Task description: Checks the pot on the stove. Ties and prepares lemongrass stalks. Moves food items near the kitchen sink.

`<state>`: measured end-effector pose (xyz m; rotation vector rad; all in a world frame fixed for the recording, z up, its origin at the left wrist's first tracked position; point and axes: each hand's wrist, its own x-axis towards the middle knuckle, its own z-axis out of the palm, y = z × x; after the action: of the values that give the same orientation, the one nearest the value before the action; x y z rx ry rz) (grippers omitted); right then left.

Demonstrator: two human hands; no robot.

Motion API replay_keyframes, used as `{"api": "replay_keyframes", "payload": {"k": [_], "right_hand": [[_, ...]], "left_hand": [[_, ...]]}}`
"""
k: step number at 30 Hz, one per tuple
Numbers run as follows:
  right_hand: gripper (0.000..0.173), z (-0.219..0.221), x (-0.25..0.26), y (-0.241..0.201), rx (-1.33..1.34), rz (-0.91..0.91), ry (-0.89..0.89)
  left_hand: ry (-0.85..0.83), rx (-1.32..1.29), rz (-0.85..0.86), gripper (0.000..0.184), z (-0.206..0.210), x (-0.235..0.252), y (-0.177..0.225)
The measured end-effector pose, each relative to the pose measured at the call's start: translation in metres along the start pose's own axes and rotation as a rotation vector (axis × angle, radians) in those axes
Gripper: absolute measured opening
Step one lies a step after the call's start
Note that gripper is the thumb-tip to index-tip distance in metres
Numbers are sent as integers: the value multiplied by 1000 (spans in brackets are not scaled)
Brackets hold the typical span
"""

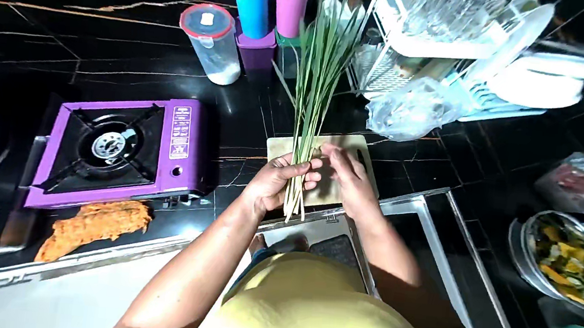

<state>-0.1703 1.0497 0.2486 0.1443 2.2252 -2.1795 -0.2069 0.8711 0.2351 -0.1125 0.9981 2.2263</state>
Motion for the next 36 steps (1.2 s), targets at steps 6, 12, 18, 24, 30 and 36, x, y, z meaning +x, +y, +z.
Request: {"api": "replay_keyframes", "payload": {"k": [6, 12, 18, 24, 30, 36], "right_hand": [[14, 29, 23, 25, 247, 365, -134], [17, 35, 32, 45, 160, 371, -80], [22, 46, 37, 50, 253, 389, 5], [21, 27, 45, 63, 277, 330, 308], [29, -1, 51, 80, -164, 117, 350], [26, -6, 74, 100, 12, 548, 222]], "left_hand": [[-26, 197, -46, 18, -23, -2, -17], [145, 357, -23, 21, -42, 2, -20], [180, 350, 9, 22, -57, 6, -21], [276, 248, 69, 27, -81, 3, -3], [208, 88, 135, 69, -89, -1, 9], [186, 55, 173, 55, -78, 6, 6]]}}
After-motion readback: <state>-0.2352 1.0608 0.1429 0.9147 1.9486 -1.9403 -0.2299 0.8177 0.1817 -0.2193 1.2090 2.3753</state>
